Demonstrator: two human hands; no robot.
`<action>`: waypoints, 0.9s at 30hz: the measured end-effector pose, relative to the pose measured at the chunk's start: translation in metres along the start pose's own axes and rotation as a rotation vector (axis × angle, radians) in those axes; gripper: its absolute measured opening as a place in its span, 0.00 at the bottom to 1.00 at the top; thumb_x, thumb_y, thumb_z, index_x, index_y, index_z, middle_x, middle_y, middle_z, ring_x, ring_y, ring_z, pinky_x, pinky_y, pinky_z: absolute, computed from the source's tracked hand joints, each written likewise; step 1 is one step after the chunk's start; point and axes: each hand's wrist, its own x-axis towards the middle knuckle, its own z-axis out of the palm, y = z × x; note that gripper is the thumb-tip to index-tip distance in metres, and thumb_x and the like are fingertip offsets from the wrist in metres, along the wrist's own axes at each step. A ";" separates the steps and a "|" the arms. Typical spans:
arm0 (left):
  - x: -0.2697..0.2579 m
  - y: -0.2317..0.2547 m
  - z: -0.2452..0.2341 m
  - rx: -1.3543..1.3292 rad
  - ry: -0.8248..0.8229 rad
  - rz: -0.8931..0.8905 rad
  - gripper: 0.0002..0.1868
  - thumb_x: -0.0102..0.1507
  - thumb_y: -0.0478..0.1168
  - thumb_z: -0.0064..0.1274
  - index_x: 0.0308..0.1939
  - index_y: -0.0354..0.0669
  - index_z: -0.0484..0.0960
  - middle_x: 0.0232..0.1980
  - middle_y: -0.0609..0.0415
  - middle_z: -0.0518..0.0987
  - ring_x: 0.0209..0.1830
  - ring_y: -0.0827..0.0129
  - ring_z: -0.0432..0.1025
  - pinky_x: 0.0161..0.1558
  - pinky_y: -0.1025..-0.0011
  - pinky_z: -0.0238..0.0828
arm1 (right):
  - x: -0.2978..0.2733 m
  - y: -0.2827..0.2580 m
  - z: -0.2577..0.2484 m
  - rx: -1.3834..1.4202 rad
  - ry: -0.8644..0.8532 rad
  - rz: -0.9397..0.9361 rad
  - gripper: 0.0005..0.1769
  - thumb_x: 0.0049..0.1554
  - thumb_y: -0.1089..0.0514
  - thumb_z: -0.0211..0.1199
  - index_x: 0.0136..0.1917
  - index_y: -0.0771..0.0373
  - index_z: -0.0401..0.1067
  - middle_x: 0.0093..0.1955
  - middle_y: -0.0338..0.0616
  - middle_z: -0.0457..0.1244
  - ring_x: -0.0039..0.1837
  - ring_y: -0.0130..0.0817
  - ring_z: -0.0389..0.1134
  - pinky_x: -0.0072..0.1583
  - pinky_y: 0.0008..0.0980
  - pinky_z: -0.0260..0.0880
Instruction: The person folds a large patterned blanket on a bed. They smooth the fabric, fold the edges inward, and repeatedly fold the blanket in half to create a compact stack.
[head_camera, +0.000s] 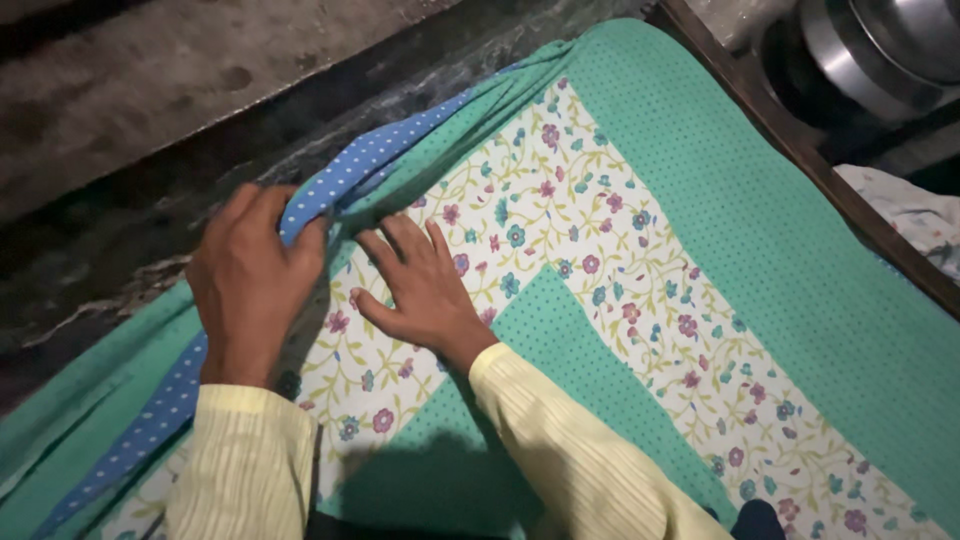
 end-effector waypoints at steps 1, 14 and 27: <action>0.000 0.000 -0.001 -0.003 0.011 -0.005 0.08 0.66 0.42 0.62 0.46 0.44 0.85 0.47 0.48 0.81 0.47 0.46 0.75 0.46 0.52 0.70 | 0.004 0.003 0.001 -0.031 -0.002 -0.011 0.38 0.59 0.36 0.58 0.74 0.61 0.63 0.76 0.62 0.54 0.80 0.57 0.51 0.80 0.60 0.40; 0.003 0.019 -0.014 -0.088 -0.069 -0.029 0.15 0.64 0.46 0.65 0.49 0.44 0.84 0.45 0.47 0.83 0.43 0.46 0.78 0.39 0.55 0.71 | 0.047 0.024 0.007 -0.132 -0.093 -0.176 0.38 0.48 0.31 0.57 0.60 0.61 0.77 0.71 0.60 0.61 0.75 0.57 0.55 0.76 0.61 0.41; 0.000 0.010 -0.020 0.151 0.145 -0.063 0.09 0.63 0.43 0.65 0.46 0.50 0.89 0.38 0.48 0.82 0.38 0.49 0.77 0.40 0.55 0.69 | 0.081 0.008 -0.002 -0.194 -0.279 -0.038 0.44 0.47 0.20 0.56 0.44 0.64 0.79 0.45 0.57 0.69 0.53 0.52 0.67 0.59 0.48 0.59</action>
